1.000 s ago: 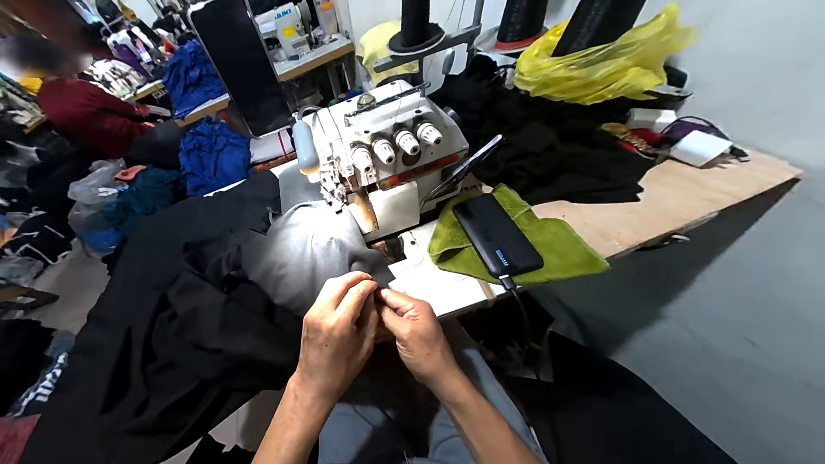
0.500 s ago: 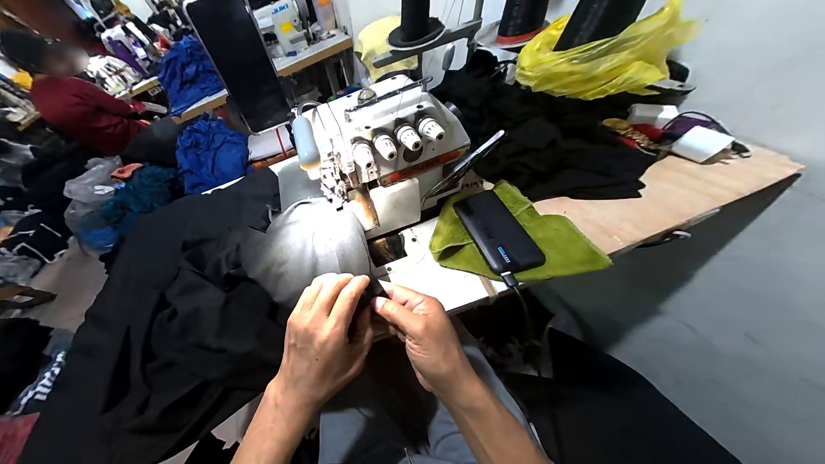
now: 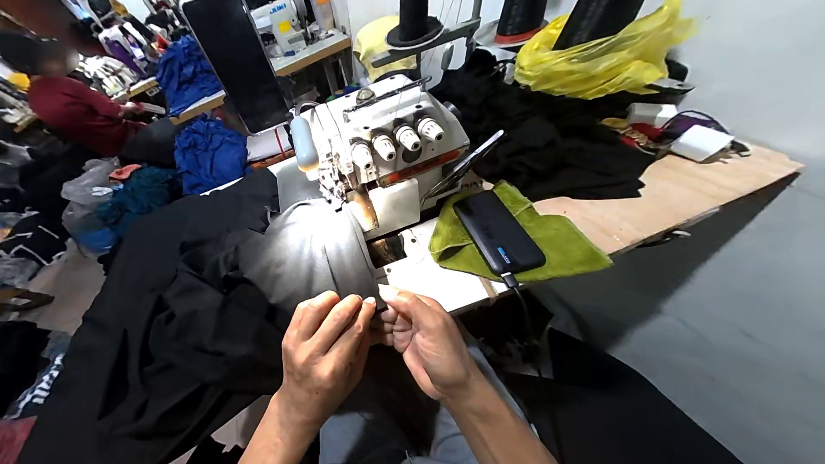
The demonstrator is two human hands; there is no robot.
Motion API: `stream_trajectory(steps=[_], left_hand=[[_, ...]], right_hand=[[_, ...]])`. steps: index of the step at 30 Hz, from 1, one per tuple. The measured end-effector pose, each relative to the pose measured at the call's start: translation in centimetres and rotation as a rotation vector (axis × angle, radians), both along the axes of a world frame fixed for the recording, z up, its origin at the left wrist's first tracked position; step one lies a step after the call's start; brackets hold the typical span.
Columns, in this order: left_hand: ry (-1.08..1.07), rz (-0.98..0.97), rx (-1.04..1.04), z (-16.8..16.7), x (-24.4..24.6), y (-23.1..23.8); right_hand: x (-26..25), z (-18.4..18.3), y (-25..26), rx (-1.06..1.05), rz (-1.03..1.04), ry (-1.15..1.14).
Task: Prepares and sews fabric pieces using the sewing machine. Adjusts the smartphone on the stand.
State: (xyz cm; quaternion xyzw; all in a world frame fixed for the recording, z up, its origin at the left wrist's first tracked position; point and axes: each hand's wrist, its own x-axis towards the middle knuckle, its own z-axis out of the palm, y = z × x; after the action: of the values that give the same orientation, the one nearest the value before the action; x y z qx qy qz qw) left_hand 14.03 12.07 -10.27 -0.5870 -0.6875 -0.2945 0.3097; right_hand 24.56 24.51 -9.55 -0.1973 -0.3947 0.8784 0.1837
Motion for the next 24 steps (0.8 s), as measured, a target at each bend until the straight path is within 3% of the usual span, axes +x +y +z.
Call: stream_trajectory(steps=[7,14,24], left_hand=[[0.085,0.139,-0.066,0.5,-1.7,1.7],[0.17,0.215,-0.108,0.9,-3.2,2.3],[0.191,0.365,-0.206,1.9,-5.8,4.2]], right_hand=[[-1.2,0.3,-0.3,0.206,-0.106,-0.069],[-1.7,-0.1,-1.0,0.159,-0.167,-0.059],[-6.6,0.4,1.4,0.122,-0.191,-0.089]])
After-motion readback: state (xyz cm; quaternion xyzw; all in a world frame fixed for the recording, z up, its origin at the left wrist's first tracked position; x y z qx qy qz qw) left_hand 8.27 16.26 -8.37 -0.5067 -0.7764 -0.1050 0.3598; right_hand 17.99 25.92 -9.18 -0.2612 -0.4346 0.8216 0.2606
